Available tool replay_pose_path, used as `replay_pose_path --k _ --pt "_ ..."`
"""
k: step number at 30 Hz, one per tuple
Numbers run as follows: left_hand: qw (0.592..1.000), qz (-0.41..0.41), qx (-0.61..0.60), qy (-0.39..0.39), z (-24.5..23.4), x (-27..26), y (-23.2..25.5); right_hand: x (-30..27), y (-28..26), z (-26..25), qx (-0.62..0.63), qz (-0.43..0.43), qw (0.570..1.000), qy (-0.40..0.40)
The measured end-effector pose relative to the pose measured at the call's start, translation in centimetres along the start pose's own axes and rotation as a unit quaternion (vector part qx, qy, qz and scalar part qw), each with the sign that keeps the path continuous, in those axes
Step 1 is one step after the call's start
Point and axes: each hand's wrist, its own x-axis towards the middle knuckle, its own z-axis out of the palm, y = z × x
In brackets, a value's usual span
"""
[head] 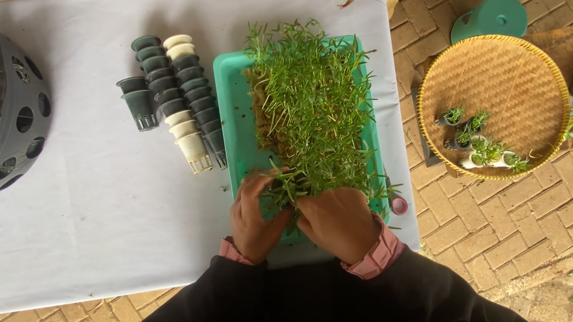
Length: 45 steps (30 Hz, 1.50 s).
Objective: The person transplants vegetable seedlings from a tray into individual plastic net pots by hand, picking up each seedling, placing it into a pot, and pressing it down, then placing the filled pot into a woven basket.
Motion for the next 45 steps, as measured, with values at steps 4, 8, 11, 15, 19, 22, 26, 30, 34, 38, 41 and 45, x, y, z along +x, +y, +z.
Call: replay_pose_path --k 4,8,11,15,19,22,26,30,34,38,41,45 --pt "1.000 0.024 -0.002 -0.003 -0.1 -0.1 0.2 -0.2 0.5 0.7 -0.003 0.009 1.000 -0.021" --pt "1.000 -0.008 -0.016 -0.008 -0.4 -0.7 -0.5 -0.3 -0.6 1.0 -0.002 0.000 1.000 -0.018" --pt "0.996 -0.080 -0.044 -0.016 -1.5 -0.4 -1.1 -1.1 -3.0 -0.5 0.028 0.015 0.999 0.024" --pt "0.992 -0.092 -0.088 -0.022 -3.0 -0.3 -1.0 -2.9 -4.7 -1.7 0.063 -0.014 0.989 0.130" --pt "0.992 -0.025 -0.119 -0.031 -3.5 -0.3 -0.8 -3.7 -5.5 -0.7 0.131 0.112 0.972 0.161" --pt "0.991 0.038 -0.116 -0.050 -3.0 0.0 -0.4 -4.0 -5.5 -0.2 0.198 0.156 0.948 0.197" --pt "0.988 0.124 -0.064 -0.063 -1.6 -0.4 -0.1 -4.7 -5.0 0.0 0.279 0.135 0.916 0.254" --pt "0.984 0.153 -0.033 -0.087 0.2 0.4 1.8 -6.8 -2.7 0.0 0.307 0.159 0.900 0.265" --pt "0.975 0.160 -0.048 -0.143 3.2 2.4 5.9 -10.1 2.4 -1.5 0.291 0.143 0.897 0.301" --pt "0.970 0.124 -0.022 -0.207 7.3 2.5 7.3 -14.2 13.6 -1.1 0.228 0.251 0.865 0.370" --pt "0.961 0.076 -0.021 -0.265 10.2 1.3 8.3 -17.6 25.4 1.1 0.103 0.360 0.860 0.347" --pt "0.958 0.085 -0.015 -0.273 15.2 -0.8 5.9 -19.7 40.8 6.4 0.108 0.426 0.824 0.356"
